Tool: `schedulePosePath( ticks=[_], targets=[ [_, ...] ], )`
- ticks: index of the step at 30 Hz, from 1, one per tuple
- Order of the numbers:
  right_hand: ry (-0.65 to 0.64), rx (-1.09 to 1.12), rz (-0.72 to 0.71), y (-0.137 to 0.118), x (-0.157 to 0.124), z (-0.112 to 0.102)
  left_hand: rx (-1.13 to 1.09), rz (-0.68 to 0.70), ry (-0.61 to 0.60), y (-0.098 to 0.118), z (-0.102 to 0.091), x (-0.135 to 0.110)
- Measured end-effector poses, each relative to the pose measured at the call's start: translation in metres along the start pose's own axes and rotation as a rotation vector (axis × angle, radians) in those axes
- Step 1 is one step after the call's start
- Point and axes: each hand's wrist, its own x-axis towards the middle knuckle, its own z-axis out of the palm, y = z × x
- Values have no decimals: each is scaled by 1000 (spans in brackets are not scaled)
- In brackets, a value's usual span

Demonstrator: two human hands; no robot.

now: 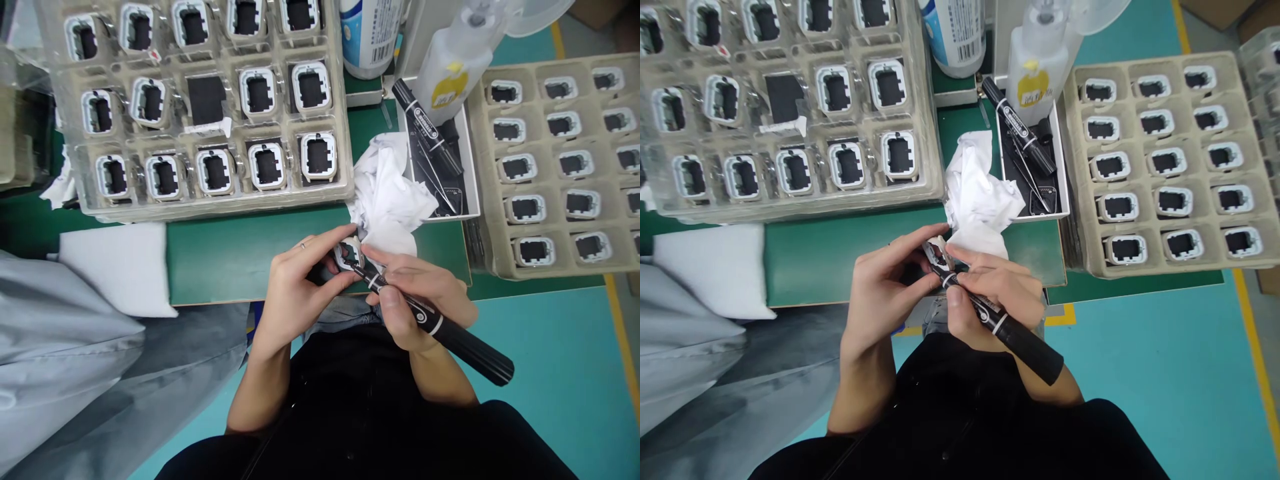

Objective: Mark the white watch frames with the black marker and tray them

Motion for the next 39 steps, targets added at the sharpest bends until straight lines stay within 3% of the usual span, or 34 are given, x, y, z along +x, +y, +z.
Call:
schedulePosePath(
  ticks=[10,18,28,31,34,38,39],
  targets=[
    [6,-117,-31,-1,3,3,56,-47,61,4,8,-3],
    [-48,-191,1,-2,3,0,86,37,113,3,12,-5],
    [56,-29,66,0,1,-4,199,130,139,1,7,-3],
    [102,46,112,-1,1,-10,287,186,201,7,-17,1],
    [145,101,109,1,0,-11,388,262,310,11,-65,20],
    [166,104,101,8,-6,-7,540,383,432,5,-142,83],
    [177,112,94,9,-8,-6,575,359,405,0,-158,104]
  ],
)
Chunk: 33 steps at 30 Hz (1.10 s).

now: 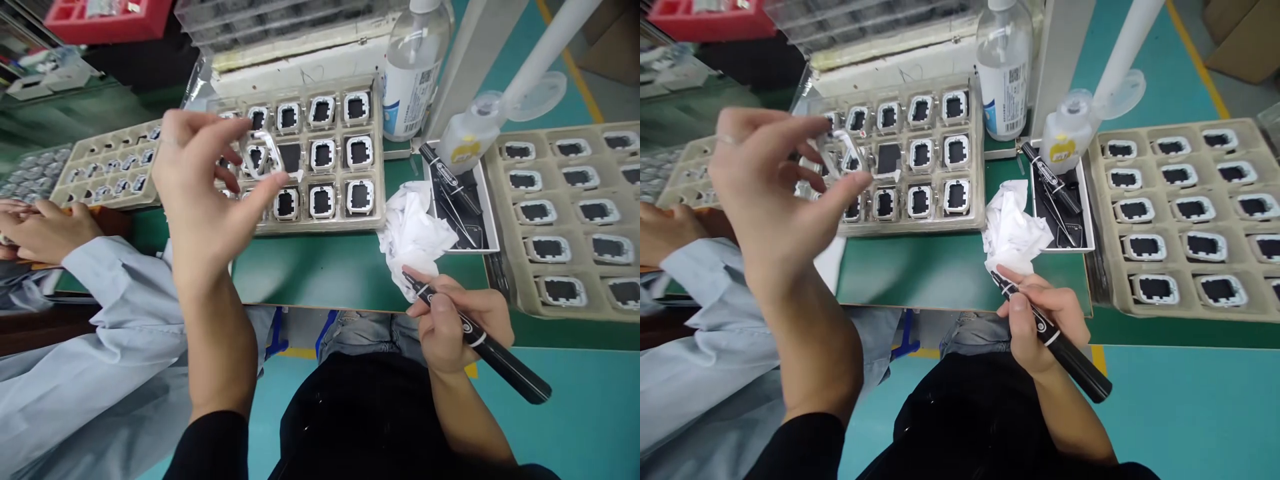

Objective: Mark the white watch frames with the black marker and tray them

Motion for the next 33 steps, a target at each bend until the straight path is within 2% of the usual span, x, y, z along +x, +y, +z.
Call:
schedulePosePath(
  ticks=[2,4,5,7,10,12,17,20,22,25,29,33],
  targets=[
    [37,19,-13,4,-2,1,56,-88,-121,-29,6,35],
    [62,26,-5,7,-4,1,68,-193,-251,-49,18,59],
    [70,27,-2,8,-4,0,40,-221,-302,-55,23,65],
    [78,30,-1,11,-5,0,-5,-212,-309,-60,32,68],
    [87,21,-7,13,-5,-1,-5,-78,-245,-52,40,62],
    [88,9,-2,12,-4,-1,-3,27,-270,-41,45,63],
    [71,-21,41,7,-4,1,52,158,-552,-22,58,94],
    [64,-31,42,6,-5,0,50,126,-654,-18,64,113],
    [56,-50,49,7,-5,-1,-14,87,-681,-17,66,120],
    [58,-69,54,8,-6,-2,-96,38,-681,-16,66,124],
    [59,-80,52,10,-7,-2,-180,-110,-631,-14,64,122],
    [49,-85,62,10,-7,-2,-153,-158,-614,3,61,125]
  ],
)
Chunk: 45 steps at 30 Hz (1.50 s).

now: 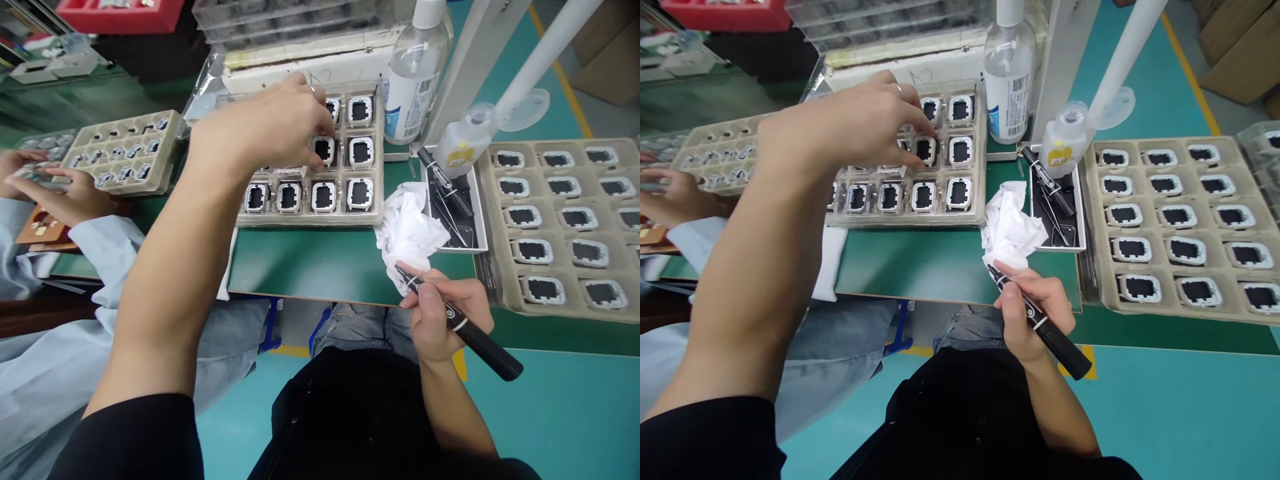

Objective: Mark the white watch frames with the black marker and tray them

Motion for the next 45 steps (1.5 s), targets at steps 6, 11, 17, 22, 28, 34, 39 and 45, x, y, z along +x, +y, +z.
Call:
schedulePosePath(
  ticks=[6,11,17,22,28,34,39,45],
  targets=[
    [11,61,-23,-4,2,2,267,137,-29,30,-16,-32],
    [34,84,-71,-7,7,7,-202,488,236,38,27,-105],
    [-48,51,-113,-8,8,3,-633,37,256,58,143,-189],
    [-158,50,-132,-10,8,3,-665,-55,232,65,183,-208],
    [-207,-57,-236,-12,13,11,-525,-3,249,66,182,-206],
    [-194,-109,-249,-15,15,14,-390,25,262,63,185,-210],
    [-194,-88,-230,-14,14,14,-336,36,264,63,183,-211],
    [-189,-68,-214,-14,13,13,-302,45,279,64,183,-212]
  ],
)
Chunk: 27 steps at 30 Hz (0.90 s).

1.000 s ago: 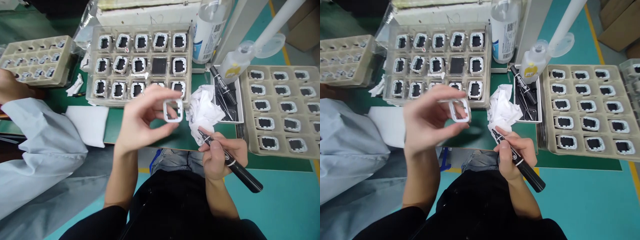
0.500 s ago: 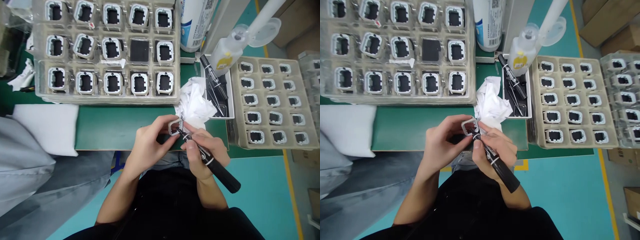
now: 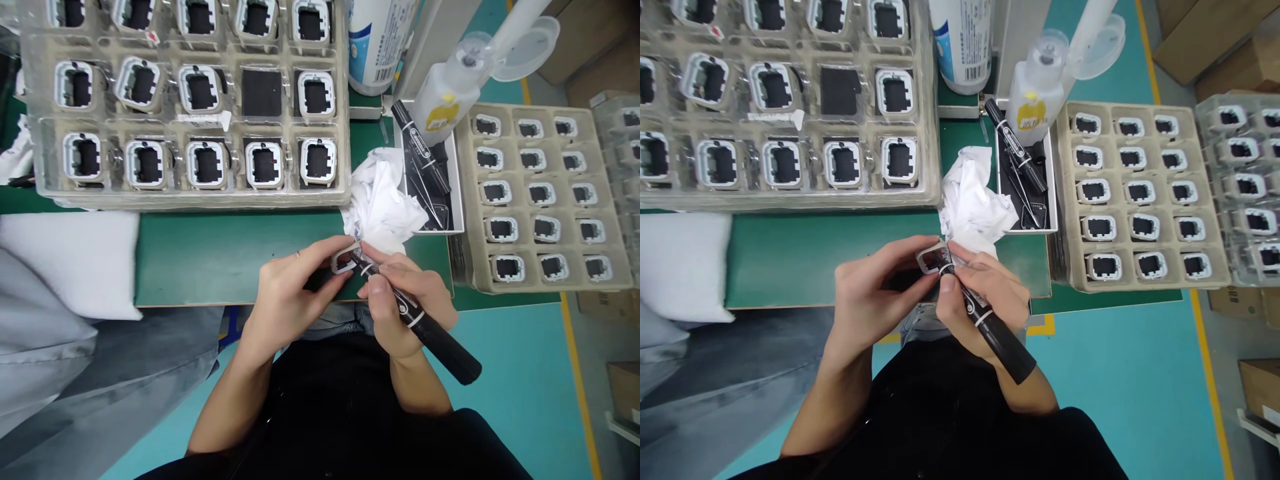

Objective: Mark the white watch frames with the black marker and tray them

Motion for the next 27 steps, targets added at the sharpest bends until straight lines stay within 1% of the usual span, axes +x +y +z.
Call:
schedulePosePath(
  ticks=[12,14,17,23,27],
  targets=[
    [2,-74,18,-1,1,0,84,75,30,-1,2,-1],
    [-4,-120,-5,-2,3,1,96,88,34,-2,2,-2],
    [-38,-189,-76,-4,6,2,94,97,35,-3,3,-3],
    [-15,-195,-77,-5,9,4,75,41,21,-1,2,-4],
    [-47,-209,-97,-6,10,2,53,4,10,-2,0,-4]
  ],
)
